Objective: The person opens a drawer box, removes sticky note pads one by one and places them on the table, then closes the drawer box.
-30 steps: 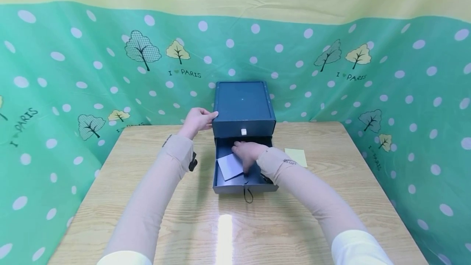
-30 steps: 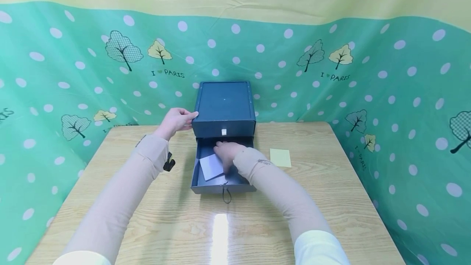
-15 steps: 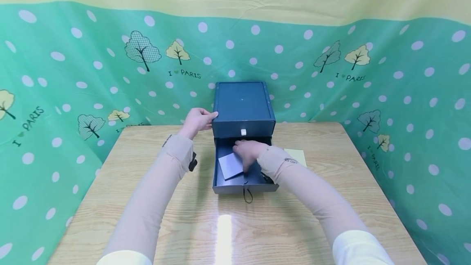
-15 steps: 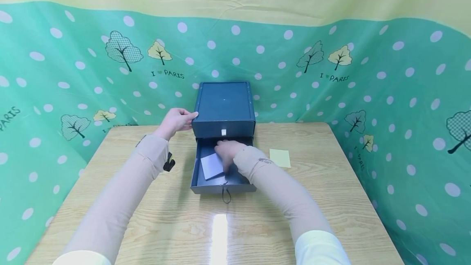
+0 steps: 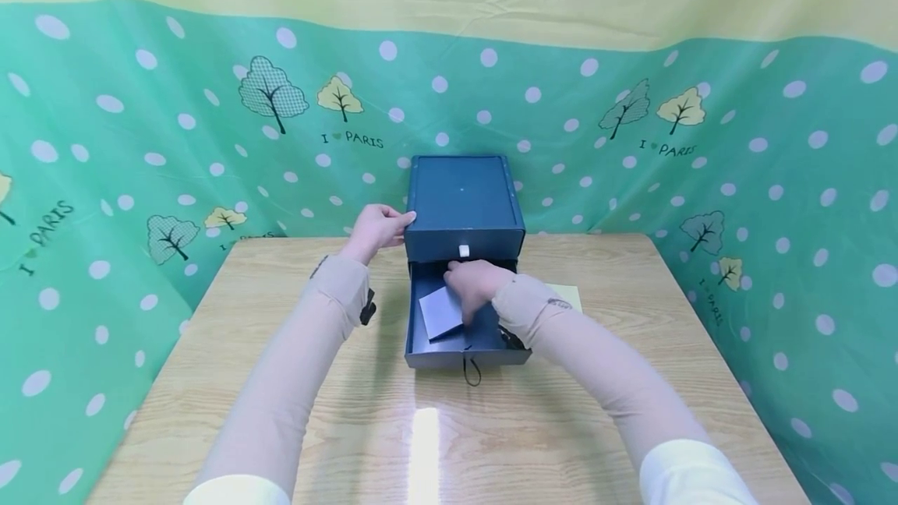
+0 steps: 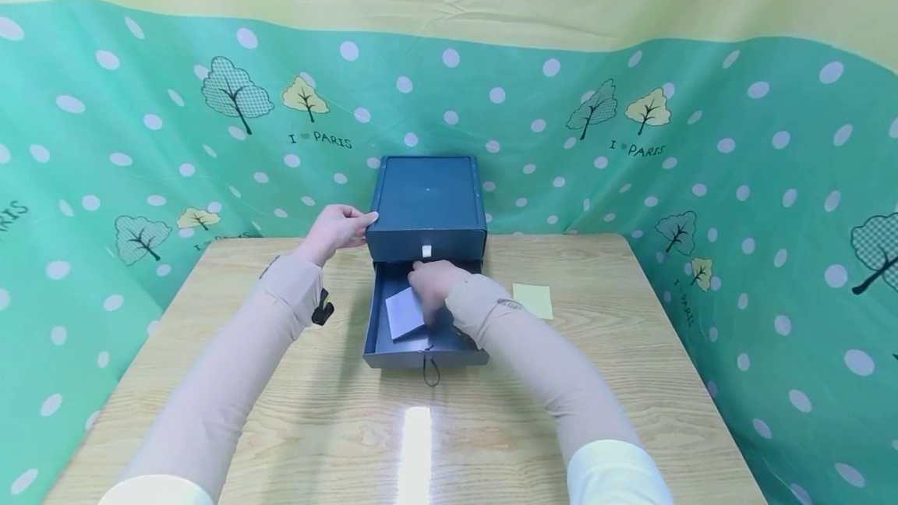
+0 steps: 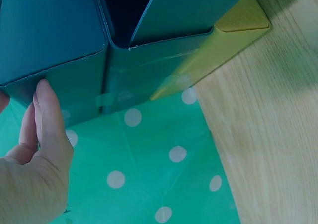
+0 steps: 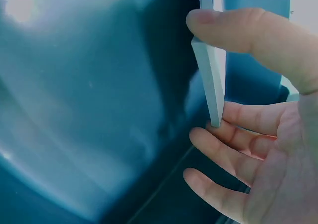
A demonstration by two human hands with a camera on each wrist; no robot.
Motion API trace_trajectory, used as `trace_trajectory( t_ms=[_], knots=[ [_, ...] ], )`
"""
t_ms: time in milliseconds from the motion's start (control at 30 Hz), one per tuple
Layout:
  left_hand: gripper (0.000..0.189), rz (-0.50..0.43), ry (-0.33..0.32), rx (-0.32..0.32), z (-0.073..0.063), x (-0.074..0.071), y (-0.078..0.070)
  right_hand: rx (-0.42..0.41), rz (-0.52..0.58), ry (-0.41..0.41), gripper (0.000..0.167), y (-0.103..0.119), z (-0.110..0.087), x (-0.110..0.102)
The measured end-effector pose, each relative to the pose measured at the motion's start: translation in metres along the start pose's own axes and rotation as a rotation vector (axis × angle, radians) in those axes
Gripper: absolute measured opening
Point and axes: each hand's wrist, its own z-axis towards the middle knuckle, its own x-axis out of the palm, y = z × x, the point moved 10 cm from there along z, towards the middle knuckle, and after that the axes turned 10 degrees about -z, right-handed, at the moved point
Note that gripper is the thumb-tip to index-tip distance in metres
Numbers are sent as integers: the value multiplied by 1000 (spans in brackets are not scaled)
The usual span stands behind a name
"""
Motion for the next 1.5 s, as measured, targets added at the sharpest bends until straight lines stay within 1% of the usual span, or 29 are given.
trace_trajectory(
  t_ms=[167,333,467,633,767,1033,1233,1500],
  knots=[
    [32,11,-4,-1,-2,0,-1,-19,6,-11,69,1,-4,-6],
    [32,13,-7,-4,-3,0,-1,-21,0,-21,65,2,-7,-10],
    [32,27,-9,-5,-3,-1,-1,-21,-19,-41,66,2,-10,-14],
    [30,24,-10,-8,-2,-1,1,-25,-9,-61,68,2,-15,-17],
    [29,29,-11,-13,-1,-1,3,-33,-9,-95,68,1,-19,-20],
    [32,50,-18,-10,0,-2,1,-60,62,-148,67,-1,-25,-26],
    [32,50,-13,-6,0,-1,1,-75,82,-175,68,-1,-30,-27],
    [31,44,-10,1,1,-1,1,-93,148,-228,69,0,-42,-32]
  ],
)
